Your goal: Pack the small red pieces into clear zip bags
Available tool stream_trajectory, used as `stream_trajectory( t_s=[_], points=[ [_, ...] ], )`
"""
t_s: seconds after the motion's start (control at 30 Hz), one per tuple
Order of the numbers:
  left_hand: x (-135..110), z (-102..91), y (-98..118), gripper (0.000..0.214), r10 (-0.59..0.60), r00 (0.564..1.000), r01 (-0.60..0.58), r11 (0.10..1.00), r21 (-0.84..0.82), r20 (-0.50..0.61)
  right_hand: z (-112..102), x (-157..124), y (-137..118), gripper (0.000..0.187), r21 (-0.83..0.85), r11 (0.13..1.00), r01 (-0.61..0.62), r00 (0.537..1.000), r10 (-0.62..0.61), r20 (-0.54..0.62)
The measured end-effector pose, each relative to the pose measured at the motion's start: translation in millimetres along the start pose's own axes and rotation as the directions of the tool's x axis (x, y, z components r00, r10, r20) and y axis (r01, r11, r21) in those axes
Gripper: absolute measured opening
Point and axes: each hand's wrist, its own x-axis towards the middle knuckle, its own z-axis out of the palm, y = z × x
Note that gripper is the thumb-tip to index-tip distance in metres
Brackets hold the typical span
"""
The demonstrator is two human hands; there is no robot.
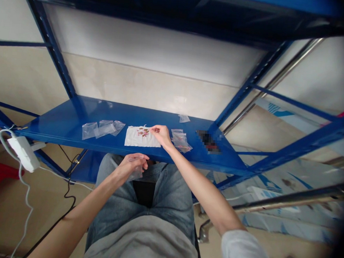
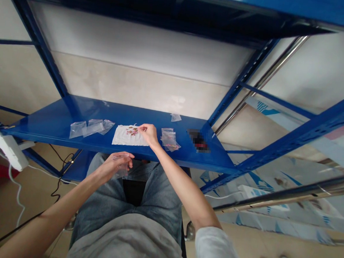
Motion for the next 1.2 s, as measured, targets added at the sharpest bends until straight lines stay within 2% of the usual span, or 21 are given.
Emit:
stream_trajectory(
  t_s=[0.13, 0.4, 0.6, 0.7, 0.8, 0.9, 1.0, 1.13, 1.2],
  points=[
    [0.3, 0.0, 1.2, 0.031, 0.000, 1.000, 0.000, 1.000, -0.028, -0.015, 8.2, 8.4, 8.8, 0.011, -0.065, 0.997, -0.038, 0.999, 0.035, -0.037],
    [-1.6, -2.8, 7.3, 0.030, 0.009, 1.000, -0.010, 0.998, -0.054, -0.019, 10.8, 7.1, 5.6, 0.007, -0.278, 0.958, 0.068, 0.997, -0.056, 0.050],
    [1.0, -4.8, 5.8, 0.031, 0.000, 1.000, -0.001, 0.999, -0.048, -0.024, 10.7, 2.9, 8.4, 0.009, -0.324, 0.936, 0.135, 0.988, -0.103, 0.116],
    [1.0, -4.7, 5.7, 0.031, 0.007, 1.000, -0.008, 0.999, -0.045, -0.024, 9.1, 1.5, 2.5, 0.008, -0.325, 0.936, 0.136, 0.990, -0.123, 0.062],
    [-0.8, -3.5, 6.9, 0.032, 0.008, 1.000, -0.009, 0.999, -0.036, -0.022, 4.2, -2.3, -13.1, 0.006, -0.207, 0.970, 0.125, 0.992, -0.123, 0.023],
    [-2.6, -1.9, 7.8, 0.032, -0.005, 1.000, 0.005, 0.999, -0.039, -0.022, -2.0, -15.1, -38.4, 0.010, 0.004, 0.984, 0.179, 0.975, -0.177, 0.133],
    [-2.6, -1.2, 6.0, 0.033, -0.027, 0.999, 0.025, 0.999, -0.042, -0.032, -7.0, -37.2, -64.5, 0.012, 0.155, 0.965, 0.212, 0.913, -0.252, 0.321],
    [-1.6, -1.8, 2.1, 0.034, -0.038, 0.998, 0.036, 0.998, -0.042, -0.043, -10.1, -62.8, -80.9, 0.014, 0.173, 0.957, 0.234, 0.821, -0.290, 0.492],
    [-2.3, -1.6, 2.0, 0.034, -0.032, 0.999, 0.030, 0.999, -0.039, -0.039, -10.5, -66.0, -79.3, 0.015, 0.160, 0.956, 0.245, 0.812, -0.292, 0.505]
  ],
)
